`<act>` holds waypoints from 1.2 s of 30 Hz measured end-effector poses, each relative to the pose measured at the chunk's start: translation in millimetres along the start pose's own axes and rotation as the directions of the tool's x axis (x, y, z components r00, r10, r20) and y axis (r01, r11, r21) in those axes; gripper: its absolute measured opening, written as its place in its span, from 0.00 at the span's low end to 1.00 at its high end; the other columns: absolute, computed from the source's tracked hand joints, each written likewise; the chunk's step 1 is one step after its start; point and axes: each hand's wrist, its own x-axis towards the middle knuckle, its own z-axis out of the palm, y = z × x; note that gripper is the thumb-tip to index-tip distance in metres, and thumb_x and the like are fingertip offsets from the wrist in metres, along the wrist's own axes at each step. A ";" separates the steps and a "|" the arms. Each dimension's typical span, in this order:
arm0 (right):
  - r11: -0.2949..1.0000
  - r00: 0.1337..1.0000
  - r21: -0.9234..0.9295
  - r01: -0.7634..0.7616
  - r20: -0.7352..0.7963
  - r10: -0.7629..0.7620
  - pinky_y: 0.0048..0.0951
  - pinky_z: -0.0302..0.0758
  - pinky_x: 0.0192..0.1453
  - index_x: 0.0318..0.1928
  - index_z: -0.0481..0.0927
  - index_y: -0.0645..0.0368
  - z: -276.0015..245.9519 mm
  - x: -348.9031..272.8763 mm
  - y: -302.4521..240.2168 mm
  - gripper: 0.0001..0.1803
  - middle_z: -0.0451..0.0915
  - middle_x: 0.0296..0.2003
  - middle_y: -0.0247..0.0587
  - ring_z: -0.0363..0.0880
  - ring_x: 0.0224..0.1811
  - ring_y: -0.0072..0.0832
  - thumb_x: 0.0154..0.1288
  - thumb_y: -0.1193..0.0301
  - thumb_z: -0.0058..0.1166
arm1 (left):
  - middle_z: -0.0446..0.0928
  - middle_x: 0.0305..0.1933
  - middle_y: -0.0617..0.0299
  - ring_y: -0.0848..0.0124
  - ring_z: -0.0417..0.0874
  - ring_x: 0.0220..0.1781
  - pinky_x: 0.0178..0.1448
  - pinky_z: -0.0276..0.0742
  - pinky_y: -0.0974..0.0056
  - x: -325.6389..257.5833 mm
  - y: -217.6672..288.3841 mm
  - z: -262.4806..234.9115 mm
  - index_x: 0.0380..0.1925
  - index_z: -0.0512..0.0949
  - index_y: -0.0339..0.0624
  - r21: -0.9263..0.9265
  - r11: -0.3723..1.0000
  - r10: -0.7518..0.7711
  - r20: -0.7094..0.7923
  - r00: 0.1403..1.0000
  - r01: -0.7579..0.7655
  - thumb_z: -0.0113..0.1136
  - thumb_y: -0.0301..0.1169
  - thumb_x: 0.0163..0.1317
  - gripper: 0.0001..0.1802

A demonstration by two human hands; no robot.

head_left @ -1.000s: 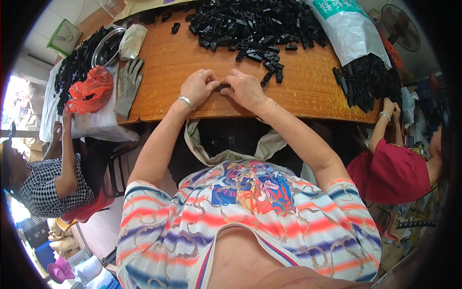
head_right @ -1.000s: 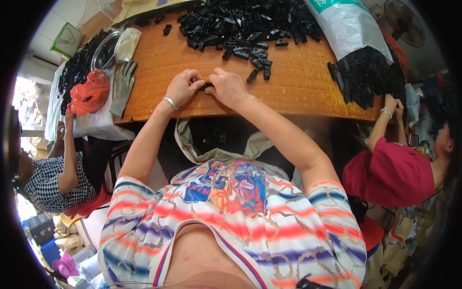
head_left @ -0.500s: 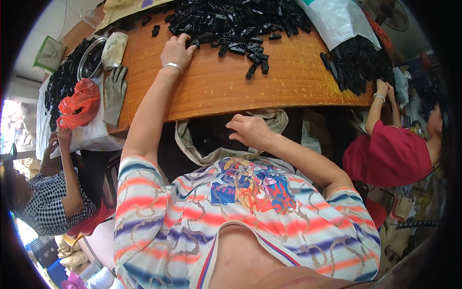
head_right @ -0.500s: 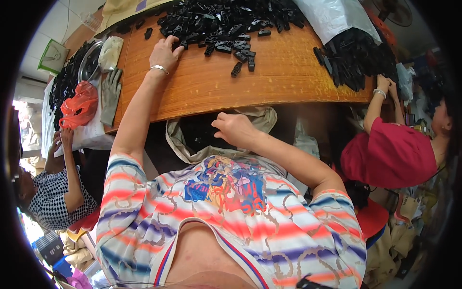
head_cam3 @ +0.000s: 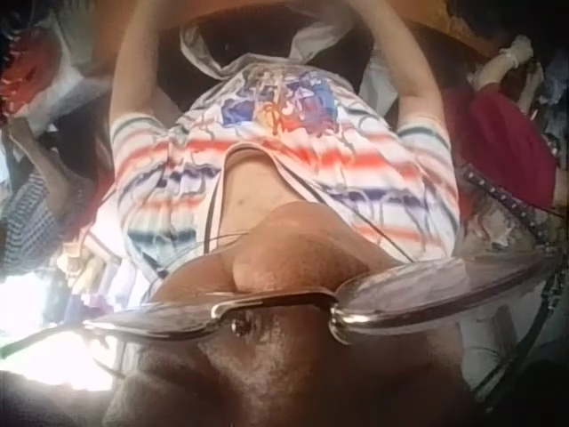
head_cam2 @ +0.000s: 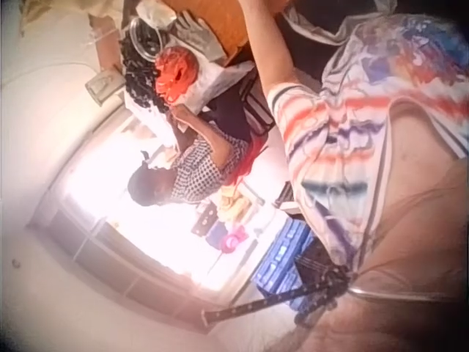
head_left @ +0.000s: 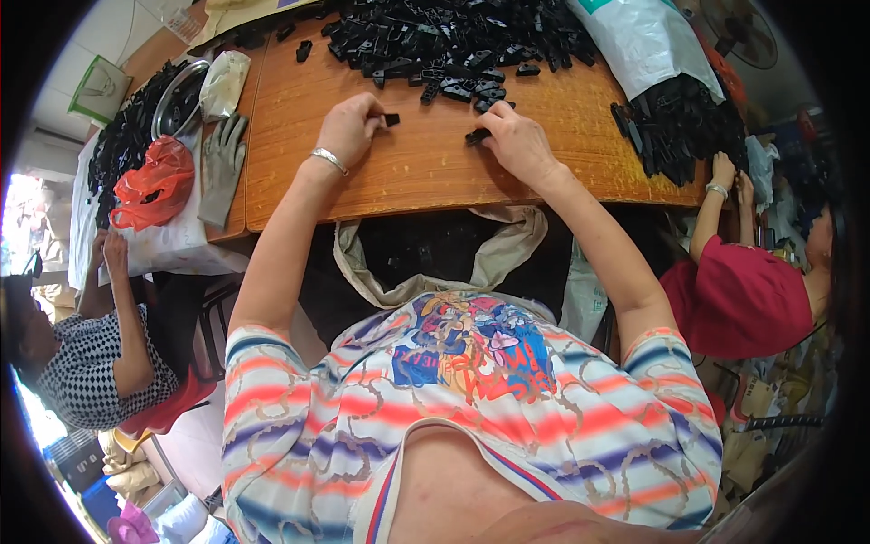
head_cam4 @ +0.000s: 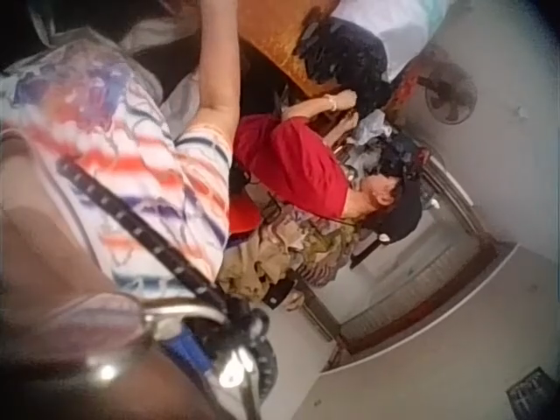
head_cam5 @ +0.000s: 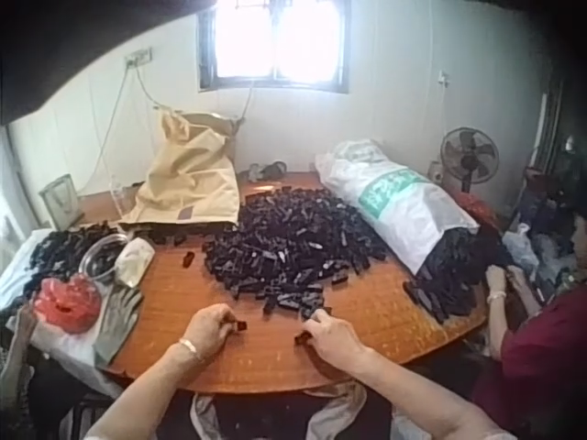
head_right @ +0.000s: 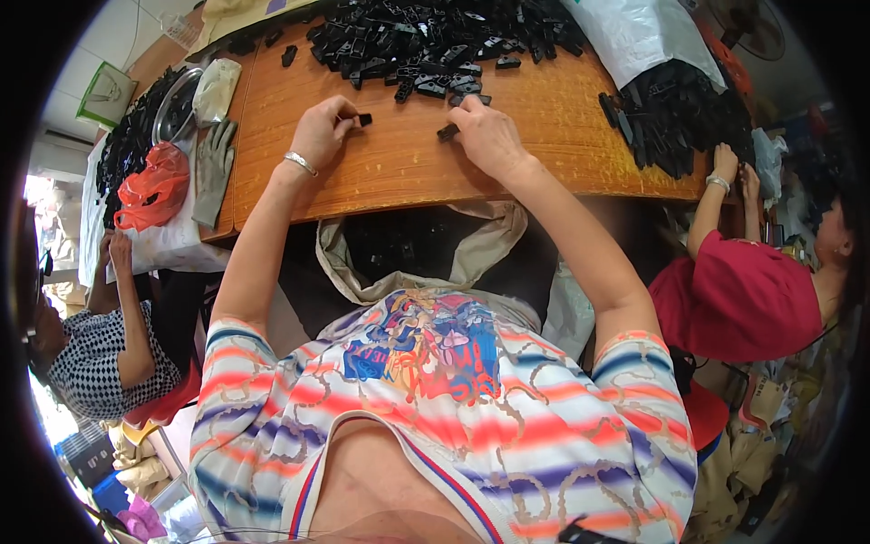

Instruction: Assembling small black plastic components by hand at a workbench.

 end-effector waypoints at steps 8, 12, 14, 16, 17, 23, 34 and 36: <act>0.935 0.999 0.353 -0.023 -0.022 0.033 0.41 0.77 0.42 0.39 0.77 0.59 7.4 26.0 -46.4 0.11 0.79 0.36 0.45 0.80 0.39 0.45 0.57 0.71 0.62 | 0.78 0.39 0.55 0.63 0.83 0.39 0.45 0.79 0.63 -14.8 13.3 6.5 0.41 0.82 0.35 0.020 0.999 0.044 0.066 0.997 -0.046 0.62 0.24 0.60 0.09; 0.931 0.993 0.358 0.069 -0.117 -0.029 0.35 0.77 0.36 0.39 0.78 0.61 24.5 38.8 -66.4 0.11 0.77 0.36 0.43 0.81 0.30 0.34 0.57 0.74 0.64 | 0.77 0.39 0.52 0.60 0.82 0.40 0.48 0.78 0.61 -23.3 8.2 -1.0 0.42 0.83 0.37 -0.210 0.977 -0.028 0.076 0.997 0.044 0.66 0.27 0.56 0.13; 0.933 0.994 0.357 0.057 -0.110 -0.019 0.35 0.77 0.37 0.39 0.78 0.61 31.5 41.8 -70.6 0.11 0.77 0.36 0.43 0.81 0.31 0.35 0.56 0.74 0.64 | 0.76 0.40 0.53 0.62 0.83 0.39 0.47 0.79 0.63 -28.9 6.3 -2.7 0.43 0.82 0.37 -0.162 0.986 -0.032 0.105 0.994 0.049 0.67 0.27 0.53 0.16; 0.934 0.994 0.354 0.050 -0.108 -0.012 0.36 0.77 0.37 0.40 0.78 0.61 38.6 46.5 -73.2 0.11 0.77 0.36 0.43 0.81 0.31 0.35 0.56 0.74 0.64 | 0.76 0.40 0.52 0.60 0.83 0.39 0.47 0.80 0.61 -28.4 11.1 0.7 0.41 0.82 0.37 -0.145 0.987 -0.052 0.109 0.993 0.067 0.69 0.27 0.51 0.16; 0.933 0.998 0.360 0.007 -0.068 0.019 0.40 0.77 0.40 0.40 0.78 0.60 40.7 46.6 -72.7 0.11 0.77 0.38 0.45 0.81 0.36 0.42 0.56 0.73 0.64 | 0.76 0.40 0.51 0.59 0.83 0.40 0.48 0.80 0.61 -28.0 13.5 2.8 0.41 0.82 0.37 -0.125 0.989 -0.066 0.100 0.993 0.078 0.69 0.27 0.51 0.15; 0.956 0.999 0.293 -0.031 -0.017 0.038 0.44 0.77 0.43 0.40 0.79 0.59 45.4 48.7 -74.0 0.12 0.78 0.41 0.46 0.80 0.41 0.48 0.56 0.70 0.65 | 0.77 0.41 0.52 0.57 0.82 0.41 0.48 0.79 0.59 -28.9 8.5 10.1 0.39 0.82 0.40 -0.098 0.994 -0.052 0.055 0.997 0.057 0.68 0.27 0.52 0.13; 0.973 0.998 0.228 -0.034 -0.042 0.045 0.41 0.78 0.41 0.38 0.82 0.59 47.3 48.1 -80.5 0.13 0.79 0.36 0.43 0.81 0.38 0.43 0.55 0.67 0.67 | 0.81 0.35 0.54 0.64 0.81 0.36 0.43 0.77 0.62 -6.6 4.2 4.2 0.34 0.82 0.35 -0.010 0.988 -0.151 0.153 0.977 0.155 0.66 0.34 0.59 0.11; 0.970 0.998 0.241 -0.034 -0.048 0.047 0.41 0.78 0.40 0.38 0.82 0.59 49.0 42.9 -76.0 0.13 0.79 0.36 0.44 0.81 0.37 0.43 0.54 0.67 0.67 | 0.80 0.32 0.53 0.60 0.80 0.35 0.42 0.77 0.60 -7.0 5.2 8.8 0.33 0.82 0.36 -0.017 0.993 -0.113 0.129 0.985 0.116 0.66 0.34 0.58 0.11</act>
